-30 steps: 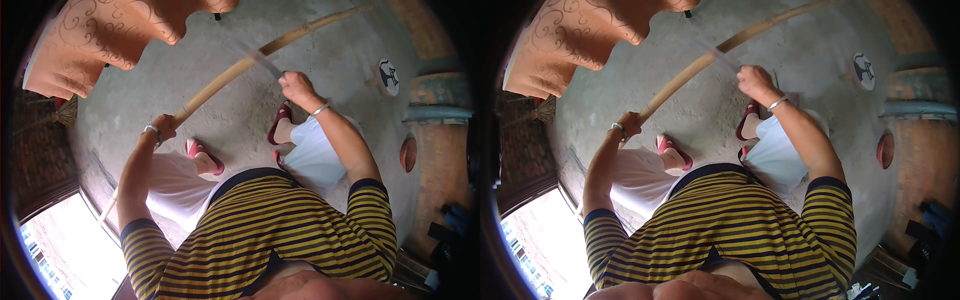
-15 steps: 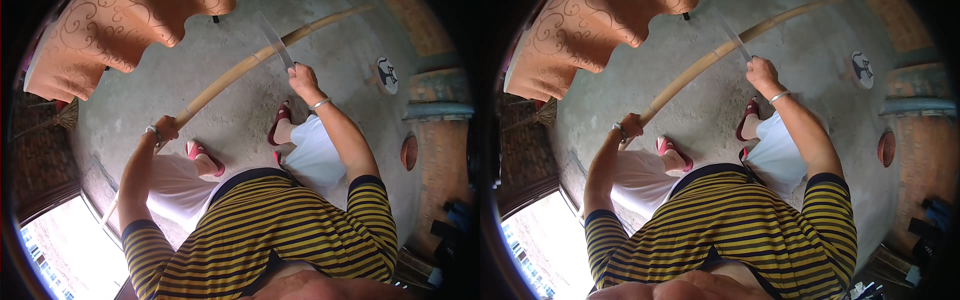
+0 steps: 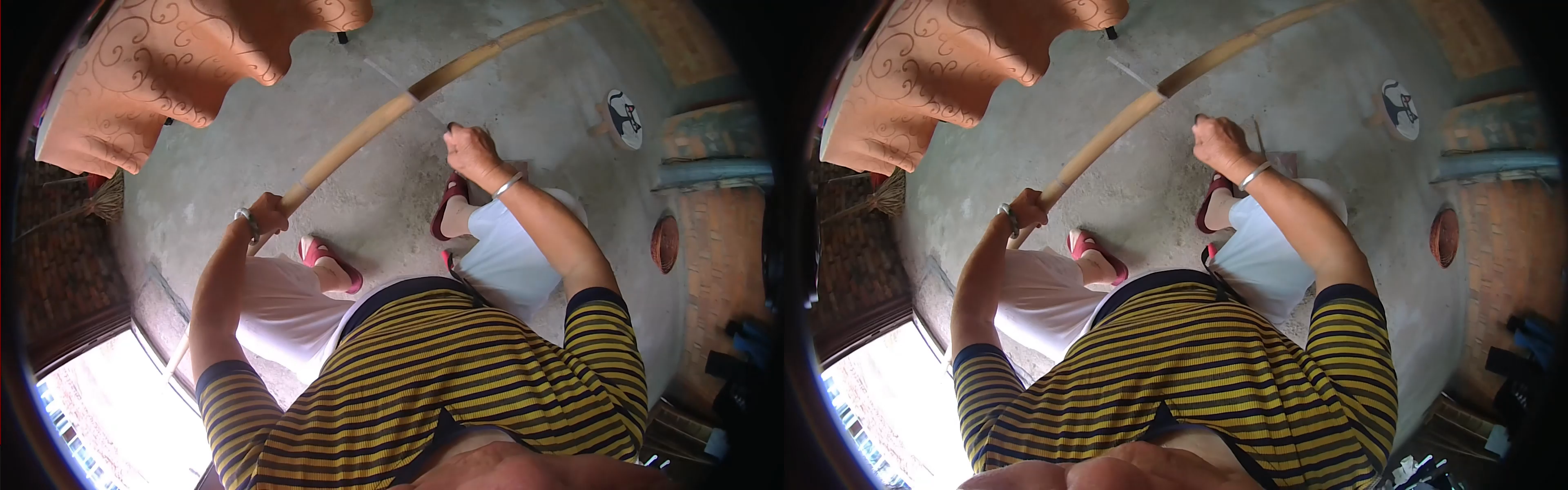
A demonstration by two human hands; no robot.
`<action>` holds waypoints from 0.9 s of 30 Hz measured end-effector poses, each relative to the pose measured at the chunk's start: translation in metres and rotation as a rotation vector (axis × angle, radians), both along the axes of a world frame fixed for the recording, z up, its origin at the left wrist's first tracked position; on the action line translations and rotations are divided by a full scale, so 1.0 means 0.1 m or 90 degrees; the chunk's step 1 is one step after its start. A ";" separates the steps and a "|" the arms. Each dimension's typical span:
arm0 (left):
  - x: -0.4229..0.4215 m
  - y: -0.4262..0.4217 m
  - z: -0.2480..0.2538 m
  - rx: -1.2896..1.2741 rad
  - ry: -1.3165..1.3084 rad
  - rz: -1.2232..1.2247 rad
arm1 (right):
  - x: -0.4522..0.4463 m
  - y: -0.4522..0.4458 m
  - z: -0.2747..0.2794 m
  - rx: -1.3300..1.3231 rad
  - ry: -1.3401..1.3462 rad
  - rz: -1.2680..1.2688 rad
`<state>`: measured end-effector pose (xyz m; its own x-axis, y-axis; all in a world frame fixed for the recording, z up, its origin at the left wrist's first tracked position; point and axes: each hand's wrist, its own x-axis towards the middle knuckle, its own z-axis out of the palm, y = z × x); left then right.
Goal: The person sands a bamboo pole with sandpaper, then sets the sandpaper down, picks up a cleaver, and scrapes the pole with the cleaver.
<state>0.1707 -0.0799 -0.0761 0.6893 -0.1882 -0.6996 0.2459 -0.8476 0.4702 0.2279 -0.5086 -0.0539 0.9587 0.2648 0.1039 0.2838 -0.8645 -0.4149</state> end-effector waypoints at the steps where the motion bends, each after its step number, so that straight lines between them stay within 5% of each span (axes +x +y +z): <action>1: 0.01 0.03 -0.03 -0.008 0.004 0.004 | -0.01 -0.01 0.00 0.015 0.001 0.016; 7: -0.08 -0.05 -0.01 0.154 -0.208 -0.080 | 0.16 -0.25 0.08 0.068 0.055 -0.064; 13: -0.05 -0.26 0.30 0.261 -0.069 -0.131 | 0.49 -0.54 0.12 -0.038 -0.002 -0.202; 17: -0.02 -0.06 0.00 0.183 -0.080 -0.110 | 0.43 -0.43 -0.02 -0.011 0.044 -0.178; 20: -0.02 -0.08 0.04 0.119 -0.051 -0.056 | 0.09 -0.12 -0.20 -0.090 -0.012 0.085; 23: -0.04 -0.04 0.00 0.068 -0.009 -0.014 | -0.10 0.01 0.08 -0.001 0.067 0.096; 27: -0.10 0.00 0.06 0.027 0.003 0.021 | 0.40 -0.44 -0.08 0.080 0.076 -0.162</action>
<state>0.1605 -0.0802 -0.0702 0.6916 -0.1349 -0.7096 0.2765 -0.8581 0.4326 0.2674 -0.5530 -0.0618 1.0000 0.0069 0.0031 0.0075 -0.8411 -0.5408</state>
